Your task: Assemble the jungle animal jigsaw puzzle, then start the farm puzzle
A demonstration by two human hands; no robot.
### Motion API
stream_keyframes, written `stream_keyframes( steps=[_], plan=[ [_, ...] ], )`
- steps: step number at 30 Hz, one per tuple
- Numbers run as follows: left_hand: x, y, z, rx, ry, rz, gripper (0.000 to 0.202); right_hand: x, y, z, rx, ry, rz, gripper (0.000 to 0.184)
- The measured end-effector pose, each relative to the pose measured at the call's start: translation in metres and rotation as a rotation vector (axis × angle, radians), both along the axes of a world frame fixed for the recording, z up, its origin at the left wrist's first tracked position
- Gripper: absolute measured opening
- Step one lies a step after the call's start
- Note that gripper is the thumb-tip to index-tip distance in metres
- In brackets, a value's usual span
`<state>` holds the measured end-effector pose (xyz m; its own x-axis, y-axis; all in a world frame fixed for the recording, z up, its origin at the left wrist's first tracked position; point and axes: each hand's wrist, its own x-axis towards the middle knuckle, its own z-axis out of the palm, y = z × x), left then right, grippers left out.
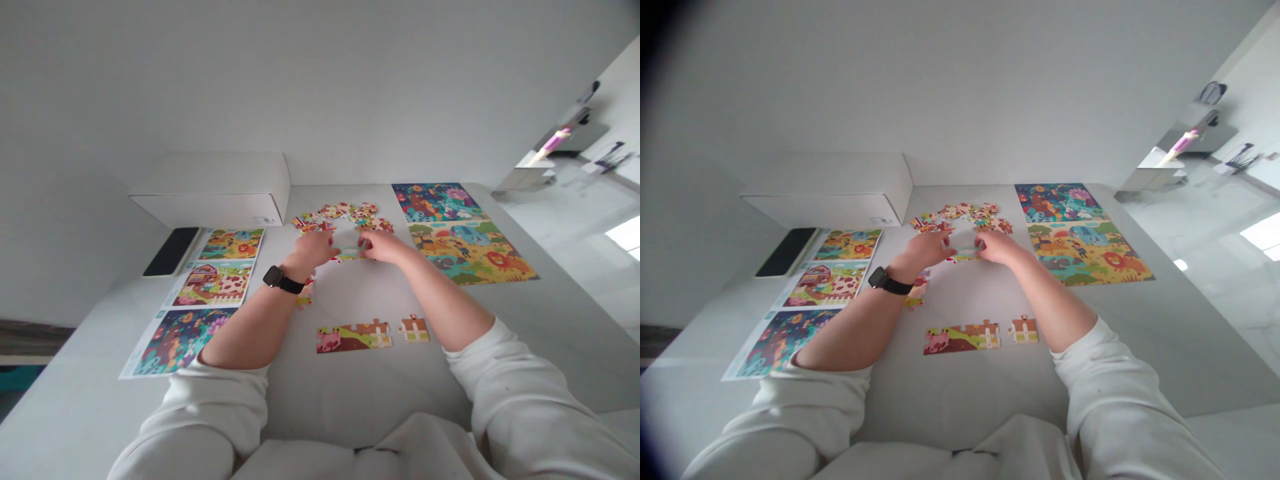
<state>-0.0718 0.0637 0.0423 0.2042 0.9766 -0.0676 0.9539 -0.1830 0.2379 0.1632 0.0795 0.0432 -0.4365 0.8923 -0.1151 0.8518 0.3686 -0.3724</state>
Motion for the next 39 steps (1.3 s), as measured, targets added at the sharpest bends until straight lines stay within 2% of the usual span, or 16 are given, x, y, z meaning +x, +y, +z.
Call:
stream_keyframes(
  steps=[3,7,10,17,24,30,39],
  plan=[
    [-0.012,0.004,0.012,0.045,-0.052,0.018,0.028,0.001,0.001,-0.002,0.016,0.006,0.008,0.022],
    [-0.039,0.007,0.034,0.128,-0.109,0.121,0.024,0.001,0.001,-0.002,0.057,0.029,0.032,0.019],
    [-0.056,0.009,0.041,0.106,-0.07,0.139,0.021,-0.003,-0.002,0.0,0.085,0.047,0.057,0.023],
    [-0.069,0.019,0.027,-0.127,0.123,-0.023,0.034,-0.018,-0.011,-0.008,0.102,-0.01,0.119,0.043],
    [-0.066,0.022,0.019,-0.188,0.171,-0.146,0.028,-0.02,-0.01,-0.012,0.089,-0.021,0.11,0.039],
    [-0.065,0.02,0.019,-0.193,0.107,-0.118,0.031,-0.016,-0.007,-0.012,0.084,-0.034,0.11,0.035],
    [-0.064,0.015,0.027,-0.198,0.218,-0.135,0.034,-0.014,-0.009,-0.005,0.07,-0.055,0.088,0.037]
  ],
)
